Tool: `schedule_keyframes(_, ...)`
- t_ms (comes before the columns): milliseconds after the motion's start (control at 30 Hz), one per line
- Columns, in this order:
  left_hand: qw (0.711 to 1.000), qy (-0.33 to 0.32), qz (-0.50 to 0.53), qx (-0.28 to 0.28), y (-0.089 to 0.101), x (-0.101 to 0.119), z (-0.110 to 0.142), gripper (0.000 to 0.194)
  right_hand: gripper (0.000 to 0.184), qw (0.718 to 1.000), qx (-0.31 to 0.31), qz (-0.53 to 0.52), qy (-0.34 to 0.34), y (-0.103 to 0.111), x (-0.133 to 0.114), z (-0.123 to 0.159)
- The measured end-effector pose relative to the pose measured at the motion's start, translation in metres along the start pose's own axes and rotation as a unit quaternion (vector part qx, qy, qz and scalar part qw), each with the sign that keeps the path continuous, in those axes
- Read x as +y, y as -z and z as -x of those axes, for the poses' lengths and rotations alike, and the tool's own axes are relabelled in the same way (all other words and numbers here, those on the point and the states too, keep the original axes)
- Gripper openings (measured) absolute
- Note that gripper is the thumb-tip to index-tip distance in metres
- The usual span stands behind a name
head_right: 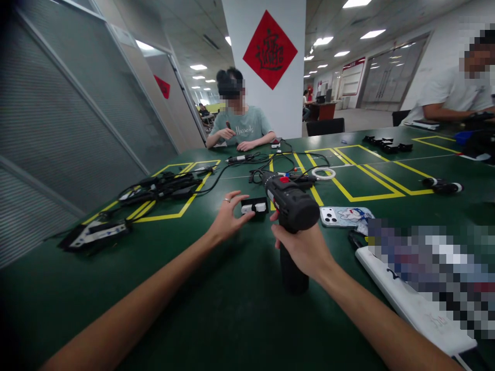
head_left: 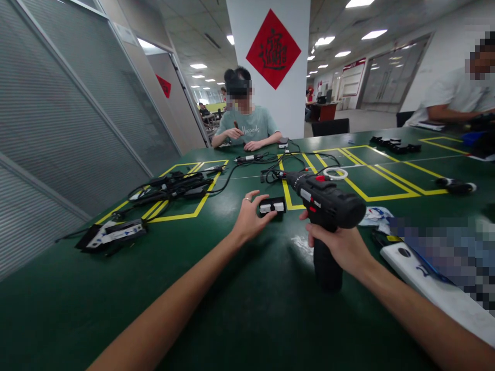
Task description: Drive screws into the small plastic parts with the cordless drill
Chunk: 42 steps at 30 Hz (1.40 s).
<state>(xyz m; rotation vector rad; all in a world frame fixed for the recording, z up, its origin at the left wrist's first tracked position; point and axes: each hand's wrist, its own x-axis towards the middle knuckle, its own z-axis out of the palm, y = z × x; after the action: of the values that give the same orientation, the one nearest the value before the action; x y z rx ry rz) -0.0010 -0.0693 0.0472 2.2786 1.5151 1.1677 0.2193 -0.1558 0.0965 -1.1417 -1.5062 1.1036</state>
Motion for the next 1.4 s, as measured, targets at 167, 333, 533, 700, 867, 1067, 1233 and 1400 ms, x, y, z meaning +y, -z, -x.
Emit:
schedule_keyframes(167, 0.996, -0.03, 0.009, -0.088, -0.032, -0.036, -0.024, 0.034, 0.019, 0.999, -0.043, -0.007, -0.026, -0.005, 0.011, 0.002)
schedule_keyframes(333, 0.993, -0.021, 0.057, -0.104, -0.04, -0.049, -0.039, 0.032, 0.021, 0.998, -0.053, -0.008, -0.035, 0.0, 0.013, 0.008)
schedule_keyframes(533, 0.992, -0.03, 0.082, -0.089, -0.046, -0.055, -0.04, 0.032, 0.027, 0.997, -0.056, -0.029, -0.048, 0.005, 0.016, 0.013)
schedule_keyframes(700, 0.993, -0.027, 0.076, -0.091, -0.044, -0.052, -0.037, 0.029, 0.02, 0.995, -0.071, -0.023, -0.069, 0.008, 0.017, 0.016)
schedule_keyframes(867, 0.992, -0.018, 0.075, -0.097, -0.043, -0.051, -0.038, 0.03, 0.02, 0.995, -0.07, -0.034, -0.066, 0.007, 0.017, 0.017)
schedule_keyframes(1067, 0.992, -0.017, 0.079, -0.097, -0.042, -0.05, -0.038, 0.029, 0.015, 0.992, -0.085, -0.025, -0.086, 0.004, 0.017, 0.02)
schedule_keyframes(1233, 0.992, -0.022, 0.077, -0.099, -0.042, -0.051, -0.038, 0.029, 0.016, 0.993, -0.078, -0.016, -0.089, 0.004, 0.015, 0.022)
schedule_keyframes(1400, 0.991, -0.019, 0.076, -0.109, -0.041, -0.051, -0.039, 0.029, 0.014, 0.992, -0.079, -0.016, -0.093, 0.003, 0.015, 0.021)
